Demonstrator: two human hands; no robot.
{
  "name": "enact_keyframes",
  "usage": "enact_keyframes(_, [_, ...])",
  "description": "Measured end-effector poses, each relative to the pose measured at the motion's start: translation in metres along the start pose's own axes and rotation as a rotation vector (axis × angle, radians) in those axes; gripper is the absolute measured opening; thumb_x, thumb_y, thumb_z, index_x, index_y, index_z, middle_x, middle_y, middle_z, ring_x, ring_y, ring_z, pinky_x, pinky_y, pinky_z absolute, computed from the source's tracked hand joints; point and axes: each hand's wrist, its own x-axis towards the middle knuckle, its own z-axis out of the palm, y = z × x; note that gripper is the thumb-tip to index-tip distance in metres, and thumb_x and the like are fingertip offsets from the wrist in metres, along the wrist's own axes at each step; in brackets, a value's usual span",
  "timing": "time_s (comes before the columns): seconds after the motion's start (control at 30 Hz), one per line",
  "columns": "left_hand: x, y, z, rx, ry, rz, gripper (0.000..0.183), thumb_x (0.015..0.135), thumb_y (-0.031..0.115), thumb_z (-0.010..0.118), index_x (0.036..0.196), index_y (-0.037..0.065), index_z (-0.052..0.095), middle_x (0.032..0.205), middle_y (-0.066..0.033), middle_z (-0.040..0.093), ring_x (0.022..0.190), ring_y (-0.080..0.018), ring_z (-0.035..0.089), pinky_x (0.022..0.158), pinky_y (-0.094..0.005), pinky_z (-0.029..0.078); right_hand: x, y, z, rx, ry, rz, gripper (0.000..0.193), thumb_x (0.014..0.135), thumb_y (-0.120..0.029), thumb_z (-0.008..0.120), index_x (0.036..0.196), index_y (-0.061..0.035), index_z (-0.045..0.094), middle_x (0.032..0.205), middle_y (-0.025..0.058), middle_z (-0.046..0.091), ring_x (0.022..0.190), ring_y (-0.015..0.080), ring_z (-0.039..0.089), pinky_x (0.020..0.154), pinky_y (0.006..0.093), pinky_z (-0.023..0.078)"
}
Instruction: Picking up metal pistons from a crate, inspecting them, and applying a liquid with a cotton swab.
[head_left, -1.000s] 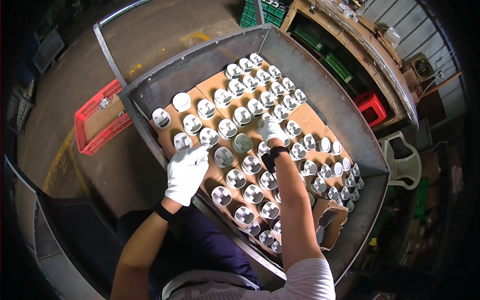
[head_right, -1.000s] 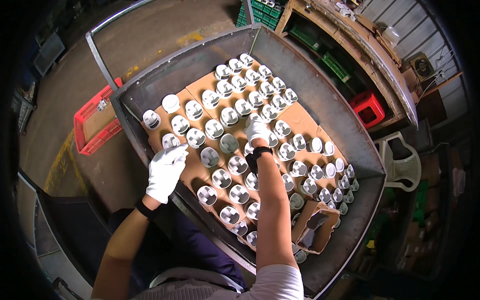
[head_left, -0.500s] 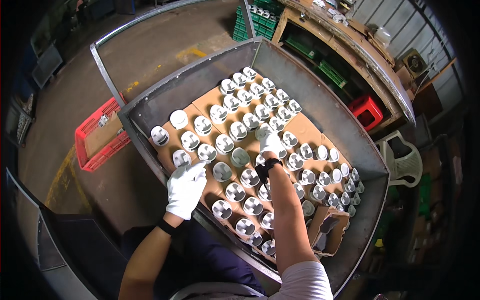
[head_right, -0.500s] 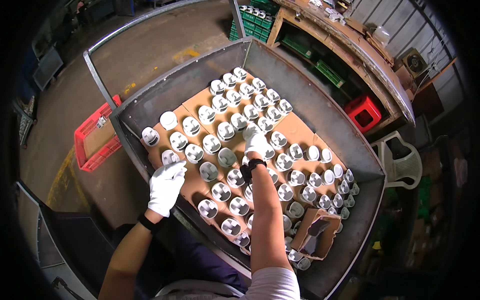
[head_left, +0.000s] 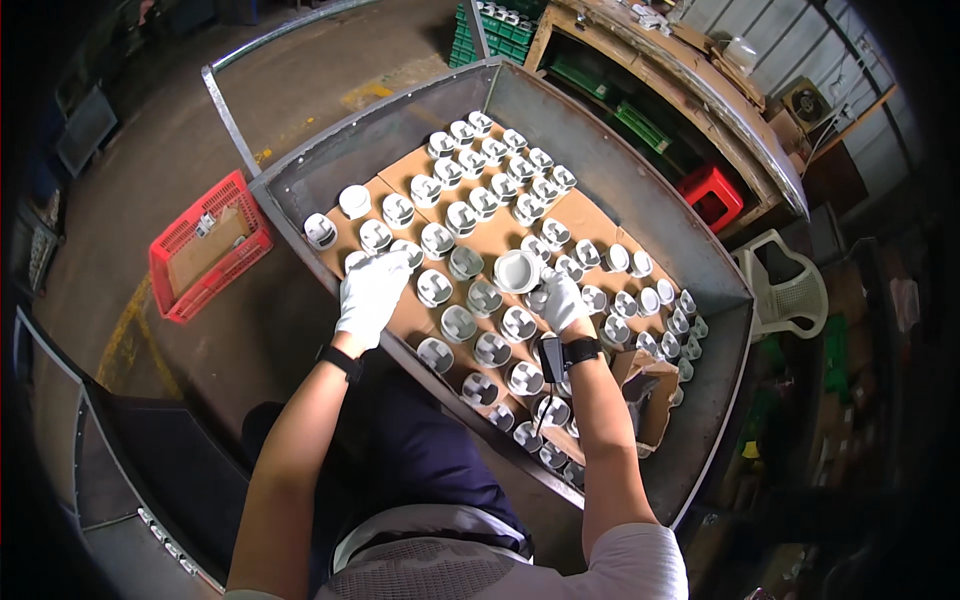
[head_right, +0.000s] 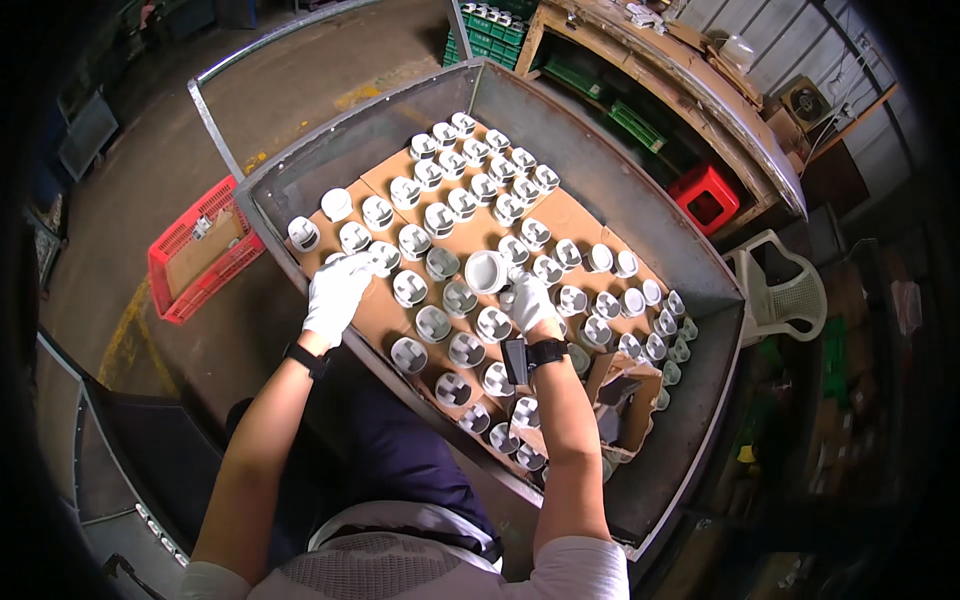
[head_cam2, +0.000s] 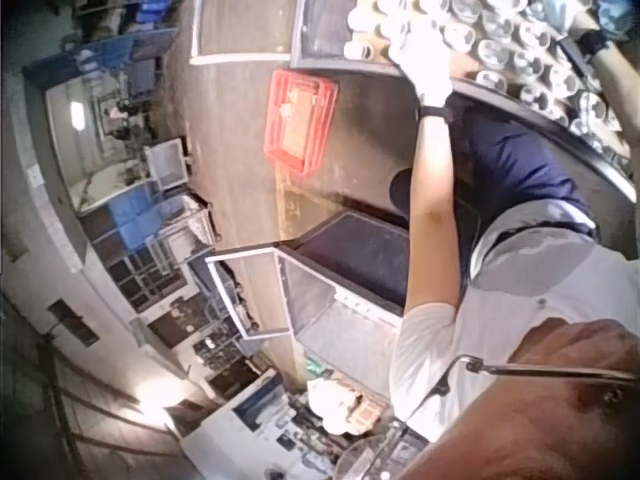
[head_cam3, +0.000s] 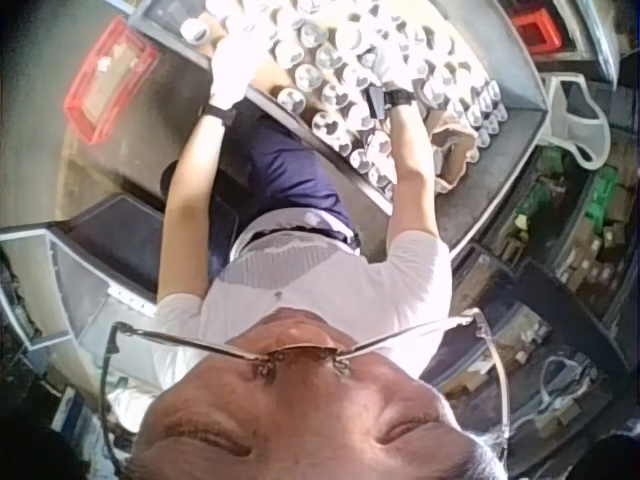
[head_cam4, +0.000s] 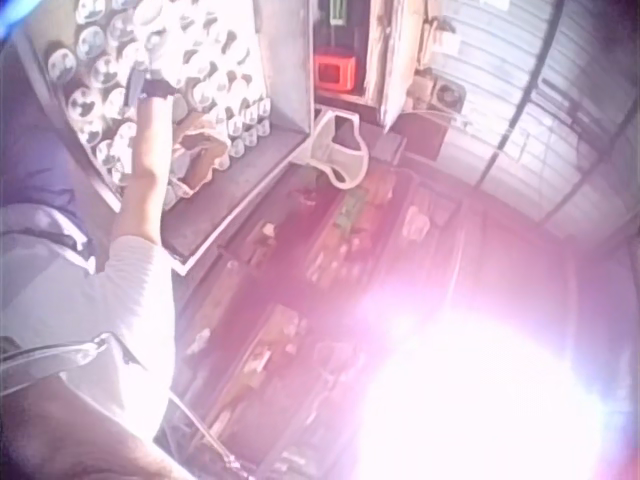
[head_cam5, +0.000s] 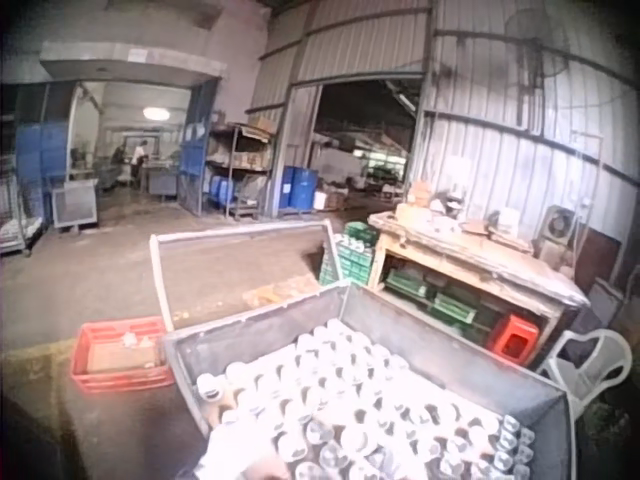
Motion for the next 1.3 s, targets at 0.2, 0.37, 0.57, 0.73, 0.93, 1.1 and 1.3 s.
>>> enact_keyframes(0.2, [-0.008, 0.015, 0.008, -0.685, -0.082, -0.216, 0.03, 0.095, 0.012, 0.058, 0.121, -0.002, 0.066, 0.107, -0.0063, 0.069, 0.097, -0.013, 0.064, 0.085, -0.0274, 0.052, -0.066, -0.003, 0.045, -0.02, -0.239, -0.136, 0.024, 0.097, 0.002, 0.044, 0.108, -0.0056, 0.064, 0.075, -0.0033, 0.056, 0.052, 0.0048, 0.045, 0.044, 0.0202, 0.036])
enact_keyframes(0.37, [-0.029, 0.036, 0.033, -0.901, -0.434, -0.338, 0.062, 0.092, 0.019, 0.063, 0.145, -0.005, 0.041, 0.107, -0.0113, 0.066, 0.093, -0.0141, 0.066, 0.08, -0.028, 0.055, -0.092, 0.009, 0.079, -1.344, -0.16, -0.953, 0.038, 0.09, -0.001, 0.06, 0.127, -0.0017, 0.06, 0.107, 0.0043, 0.071, 0.091, 0.015, 0.065, 0.079, 0.0277, 0.052])
enact_keyframes(0.57, [-0.043, 0.048, 0.06, -0.559, -0.488, -0.162, 0.079, 0.079, 0.003, 0.071, 0.15, 0.003, 0.038, 0.133, -0.0144, 0.06, 0.118, -0.0187, 0.058, 0.086, -0.0309, 0.056, -0.1, 0.043, 0.077, -0.251, -0.337, -0.393, 0.059, 0.08, 0.01, 0.064, 0.138, 0.0048, 0.052, 0.125, 0.0101, 0.066, 0.111, 0.0185, 0.063, 0.088, 0.0291, 0.055])
enact_keyframes(0.73, [-0.05, 0.032, 0.065, -0.886, -0.556, -0.268, 0.076, 0.08, 0.002, 0.069, 0.149, 0.001, 0.039, 0.135, -0.0125, 0.058, 0.124, -0.0185, 0.054, 0.094, -0.0335, 0.053, -0.105, 0.041, 0.077, -0.241, -0.373, -0.34, 0.058, 0.079, 0.01, 0.065, 0.136, 0.0047, 0.053, 0.123, 0.0095, 0.067, 0.108, 0.0178, 0.065, 0.088, 0.0292, 0.055])
enact_keyframes(0.93, [-0.062, 0.05, 0.066, -0.689, -0.52, -0.243, 0.053, 0.091, 0.013, 0.061, 0.141, 0.003, 0.049, 0.127, -0.0173, 0.062, 0.113, -0.0226, 0.061, 0.09, -0.0328, 0.054, -0.107, 0.031, 0.057, -0.374, -0.331, -0.334, 0.053, 0.076, 0.008, 0.072, 0.127, 0.0034, 0.06, 0.114, 0.007, 0.071, 0.102, 0.016, 0.066, 0.085, 0.0297, 0.056])
enact_keyframes(1.1, [-0.07, 0.072, 0.071, -0.029, -0.586, -0.057, 0.035, 0.102, 0.033, 0.049, 0.115, 0.004, 0.064, 0.096, -0.0163, 0.067, 0.088, -0.028, 0.064, 0.078, -0.0381, 0.051, -0.102, 0.024, 0.013, -1.16, -0.094, -0.695, 0.037, 0.081, -0.001, 0.068, 0.117, -0.0022, 0.067, 0.105, 0.0063, 0.074, 0.095, 0.0168, 0.069, 0.078, 0.0303, 0.056])
enact_keyframes(1.3, [-0.067, 0.07, 0.063, -0.125, -0.679, -0.077, 0.045, 0.099, 0.033, 0.057, 0.134, 0.004, 0.056, 0.124, -0.0211, 0.06, 0.107, -0.03, 0.061, 0.088, -0.0372, 0.049, -0.095, 0.023, 0.003, -1.65, -0.118, -0.894, 0.032, 0.081, -0.008, 0.064, 0.113, -0.0053, 0.069, 0.101, 0.0063, 0.074, 0.088, 0.0218, 0.07, 0.076, 0.0333, 0.057])
